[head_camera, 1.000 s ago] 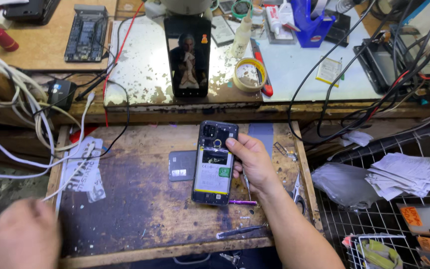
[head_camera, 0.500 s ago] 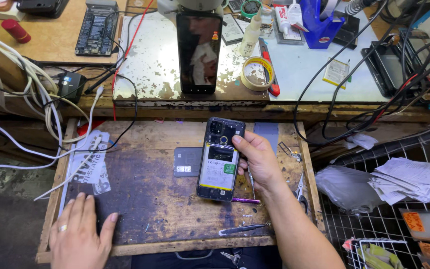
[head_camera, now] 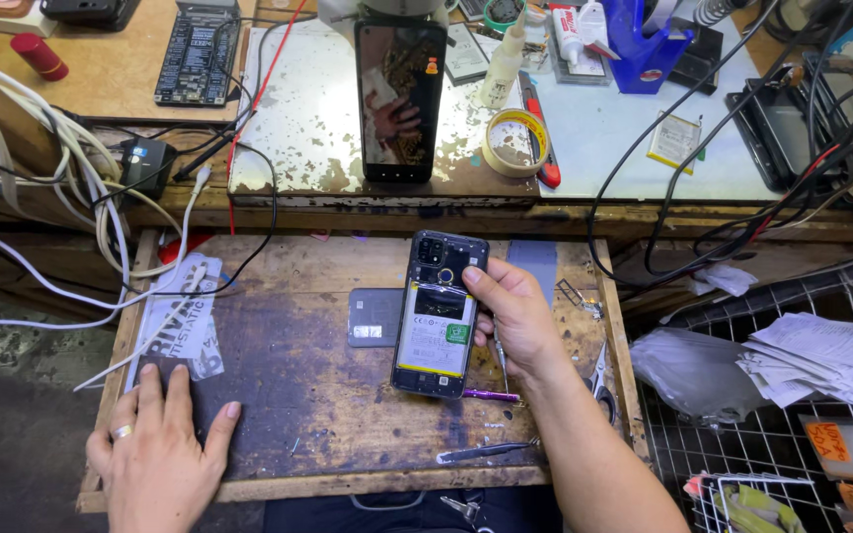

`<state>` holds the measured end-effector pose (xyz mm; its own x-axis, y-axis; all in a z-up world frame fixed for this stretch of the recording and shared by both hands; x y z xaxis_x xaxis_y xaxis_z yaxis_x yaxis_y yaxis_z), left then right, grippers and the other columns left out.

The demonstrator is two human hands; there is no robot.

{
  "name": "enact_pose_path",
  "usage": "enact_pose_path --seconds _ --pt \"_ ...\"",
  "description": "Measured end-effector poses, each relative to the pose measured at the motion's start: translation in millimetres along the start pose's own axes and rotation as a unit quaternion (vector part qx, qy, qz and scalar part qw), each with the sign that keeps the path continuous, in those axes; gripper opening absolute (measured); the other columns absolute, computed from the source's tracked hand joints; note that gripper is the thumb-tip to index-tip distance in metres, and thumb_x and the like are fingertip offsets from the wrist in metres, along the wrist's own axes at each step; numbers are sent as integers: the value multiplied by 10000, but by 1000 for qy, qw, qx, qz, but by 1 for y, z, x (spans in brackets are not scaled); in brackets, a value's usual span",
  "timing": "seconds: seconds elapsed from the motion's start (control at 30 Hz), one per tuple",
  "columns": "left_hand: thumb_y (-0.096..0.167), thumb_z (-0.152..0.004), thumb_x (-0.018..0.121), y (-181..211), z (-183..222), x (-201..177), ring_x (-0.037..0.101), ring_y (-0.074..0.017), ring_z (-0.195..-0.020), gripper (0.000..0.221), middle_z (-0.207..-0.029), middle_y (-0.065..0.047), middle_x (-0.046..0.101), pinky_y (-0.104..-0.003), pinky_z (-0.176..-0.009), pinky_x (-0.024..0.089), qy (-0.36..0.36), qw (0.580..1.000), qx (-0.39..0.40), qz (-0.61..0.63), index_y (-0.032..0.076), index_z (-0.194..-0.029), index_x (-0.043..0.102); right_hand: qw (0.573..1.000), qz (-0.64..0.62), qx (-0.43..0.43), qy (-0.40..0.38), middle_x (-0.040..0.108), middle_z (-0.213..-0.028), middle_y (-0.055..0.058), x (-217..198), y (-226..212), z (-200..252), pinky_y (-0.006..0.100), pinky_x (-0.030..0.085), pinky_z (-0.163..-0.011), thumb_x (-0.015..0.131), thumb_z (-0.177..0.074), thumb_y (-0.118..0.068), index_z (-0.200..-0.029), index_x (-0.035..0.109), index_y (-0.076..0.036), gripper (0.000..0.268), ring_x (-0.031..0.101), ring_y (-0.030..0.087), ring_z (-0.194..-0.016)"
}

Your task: The person uses a screwdriver to remove screws from the back of a disassembled smartphone. They then use a metal spudger to pry and lift the battery connector and other internal components. The person continues to manipulate the internal parts of the phone while holding it in their hands.

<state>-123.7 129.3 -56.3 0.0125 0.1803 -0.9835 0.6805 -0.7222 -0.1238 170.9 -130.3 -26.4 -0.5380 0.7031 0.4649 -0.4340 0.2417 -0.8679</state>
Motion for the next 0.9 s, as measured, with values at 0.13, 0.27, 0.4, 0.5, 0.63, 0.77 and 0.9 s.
enact_pose_path --seconds 0.13,0.27,0.4,0.5,0.63,0.77,0.9 --pt "565 -899 568 -16 -8 12 508 -304 -1349 654 -1498 -123 565 -533 -1111 321 5 999 -15 44 120 -1374 634 1000 4 -2 -6 638 -734 -23 2 0 -1 186 394 -414 633 -1013 -212 -1100 703 -20 222 434 13 -490" --pt "286 -968 665 -43 -4 43 549 -323 -1331 387 -1306 -100 642 -545 -1177 356 39 996 -16 78 163 -1335 667 1000 -7 -4 -2 640 -739 -20 1 0 0 187 391 -412 636 -1016 -209 -1086 697 -15 214 432 12 -490" --pt "148 -1078 662 -87 25 53 616 -265 -1073 68 -1101 -85 624 -395 -972 502 157 975 -61 148 143 -1147 659 1000 -8 -17 11 640 -739 -21 -6 -5 -4 188 394 -410 631 -1011 -203 -1091 701 -21 211 434 12 -485" --pt "153 -1039 673 -118 57 46 633 -279 -1054 101 -1087 -100 640 -410 -966 514 197 962 -66 178 121 -1135 675 1000 -11 -14 10 633 -736 -18 -7 -2 -3 190 397 -415 630 -1032 -203 -1075 694 -14 204 440 14 -491" --pt "160 -986 686 -106 37 30 654 -298 -1029 150 -1068 -120 662 -429 -957 530 205 964 -77 154 92 -1119 697 999 -18 -24 10 636 -734 -23 -9 -6 -4 183 394 -412 623 -1019 -201 -1075 702 -21 204 436 7 -484" --pt "168 -933 700 -78 25 -25 676 -317 -1005 200 -1048 -140 684 -449 -948 546 214 968 -31 123 63 -1103 718 1000 -18 -16 19 636 -737 -22 -10 -3 -4 186 392 -409 625 -1021 -192 -1057 690 -25 183 433 8 -485" --pt "175 -880 714 -17 14 -62 697 -336 -980 252 -1029 -159 706 -468 -939 562 202 961 91 167 33 -1087 740 1000 -13 -15 24 644 -746 -13 -9 -2 -5 194 398 -418 625 -1028 -187 -1055 686 -19 181 440 15 -496"
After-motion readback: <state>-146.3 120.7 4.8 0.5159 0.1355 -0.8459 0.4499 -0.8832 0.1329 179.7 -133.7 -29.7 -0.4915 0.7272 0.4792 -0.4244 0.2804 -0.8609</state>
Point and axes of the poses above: each hand's wrist, its own z-axis away from the middle knuckle, its own x-axis out of the palm, y = z × x, the point moved 7 cm from there along -z, towards the middle knuckle
